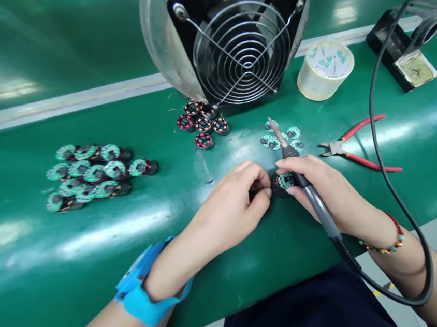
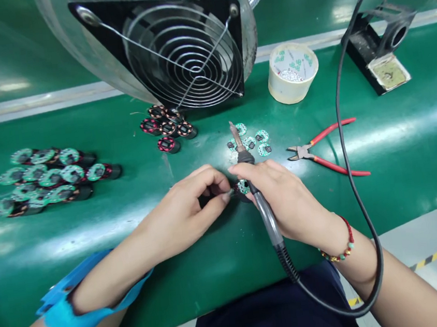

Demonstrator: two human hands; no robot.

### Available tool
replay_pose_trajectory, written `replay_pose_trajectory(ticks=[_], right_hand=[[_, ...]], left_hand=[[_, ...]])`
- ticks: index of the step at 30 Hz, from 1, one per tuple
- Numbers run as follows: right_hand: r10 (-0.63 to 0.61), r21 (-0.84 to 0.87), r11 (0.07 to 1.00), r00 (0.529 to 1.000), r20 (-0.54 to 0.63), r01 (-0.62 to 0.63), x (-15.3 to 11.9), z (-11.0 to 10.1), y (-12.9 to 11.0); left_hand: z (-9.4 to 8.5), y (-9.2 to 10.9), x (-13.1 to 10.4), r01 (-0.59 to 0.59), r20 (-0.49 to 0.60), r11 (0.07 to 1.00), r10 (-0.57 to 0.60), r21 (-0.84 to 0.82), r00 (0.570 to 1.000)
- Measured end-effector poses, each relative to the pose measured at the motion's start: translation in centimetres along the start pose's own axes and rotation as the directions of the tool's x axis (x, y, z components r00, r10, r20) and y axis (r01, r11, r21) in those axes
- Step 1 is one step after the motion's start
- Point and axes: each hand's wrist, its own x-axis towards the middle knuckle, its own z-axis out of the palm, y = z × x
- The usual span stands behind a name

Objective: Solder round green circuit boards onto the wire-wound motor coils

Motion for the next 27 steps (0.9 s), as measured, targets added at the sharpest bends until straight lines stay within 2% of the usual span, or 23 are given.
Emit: replay_pose_trajectory(ticks=[3,7,10,16,22,27], right_hand=[[0.029,-0.059,0.998,0.993,-0.11,-0.036,-0.2,0.9,-0.4],[0.069,-0.123,0.988,0.98,-0.187,-0.093,-0.5,1.9,-0.7],[0.051,-0.121,0.99,0.982,-0.179,-0.074,-0.6,2.0,-0.5],[0.006,-0.127,0.992,0.985,-0.174,-0.029,-0.5,1.1,-0.7],[-0.184,-0.126,0.978,0.975,-0.127,0.168,-0.9,0.6,-1.0],[-0.148,-0.176,0.978,0.972,-0.182,0.116,-1.2,0.5,-0.6]], left_hand=[[-0.1,0.1,-0.2,-0.034,0.074,0.999,0.03,0.042,0.997],[0.6,0.1,0.0,-0.016,-0.034,0.999,0.015,-0.029,0.999],[1.3,0.2,0.1,-0.017,-0.11,0.991,0.002,-0.132,0.994],[1.9,0.4,0.2,-0.029,-0.145,0.97,-0.006,-0.239,0.989],[2.0,0.5,0.4,-0.063,-0.157,0.954,0.016,-0.295,0.987],[2.0,0.5,0.3,-0.019,-0.14,0.961,-0.02,-0.275,0.99]])
